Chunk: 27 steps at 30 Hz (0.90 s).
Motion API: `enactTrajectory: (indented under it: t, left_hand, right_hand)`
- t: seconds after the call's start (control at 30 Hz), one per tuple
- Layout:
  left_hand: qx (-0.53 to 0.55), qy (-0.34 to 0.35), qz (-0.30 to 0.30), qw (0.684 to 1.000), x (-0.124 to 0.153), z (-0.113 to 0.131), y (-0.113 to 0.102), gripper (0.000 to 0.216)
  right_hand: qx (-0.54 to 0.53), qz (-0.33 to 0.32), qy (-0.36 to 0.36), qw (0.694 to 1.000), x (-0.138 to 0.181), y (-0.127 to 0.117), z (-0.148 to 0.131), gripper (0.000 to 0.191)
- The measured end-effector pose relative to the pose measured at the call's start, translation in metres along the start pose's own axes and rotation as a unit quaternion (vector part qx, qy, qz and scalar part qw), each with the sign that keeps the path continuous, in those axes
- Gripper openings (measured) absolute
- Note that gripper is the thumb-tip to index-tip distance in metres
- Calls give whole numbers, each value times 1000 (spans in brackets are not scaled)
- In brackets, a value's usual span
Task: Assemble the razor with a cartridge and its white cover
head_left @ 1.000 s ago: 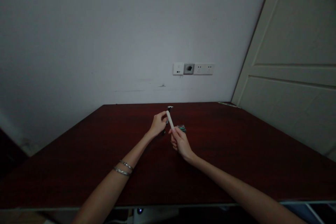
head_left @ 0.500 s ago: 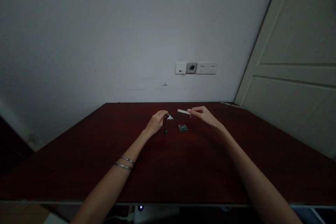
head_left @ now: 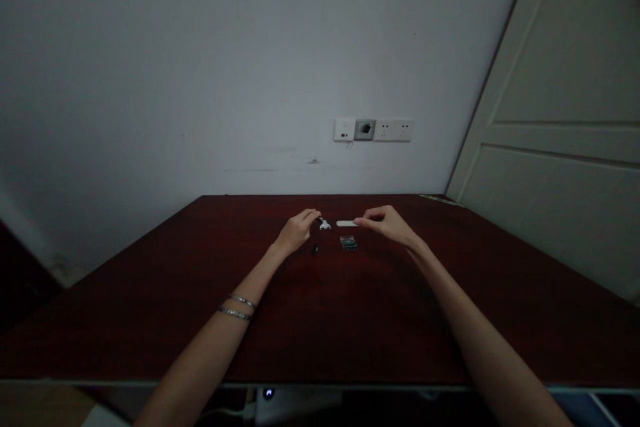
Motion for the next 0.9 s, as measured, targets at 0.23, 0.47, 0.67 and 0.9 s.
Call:
enactTrajectory:
  t: [0.23,0.47,0.67,0.9]
  left_hand:
    - [-8,10,-23,1000,0,5,3,49]
    - [-24,12,-39,999,1,7,6,51]
    - [-33,21,-3,999,0,7,0,48]
    - [-29,15,-8,999,-2,9,1,47]
  right_hand:
    - [31,-1,-24,999,0,7,-6,33]
    - [23,13,-37,999,1,7,-6,32]
    - [79,43,-32,995,3,-5,-1,35]
    - [134,96,-94,982,9,3,-19,34]
Point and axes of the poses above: each hand's wrist, its own x-axis away from the middle knuckle, its own y-axis out of the palm, z = x × y, the point moved 8 cm from there along -x, towards the middle knuckle, and after that the axes turned 8 degrees about y, right-handed, at the moved point
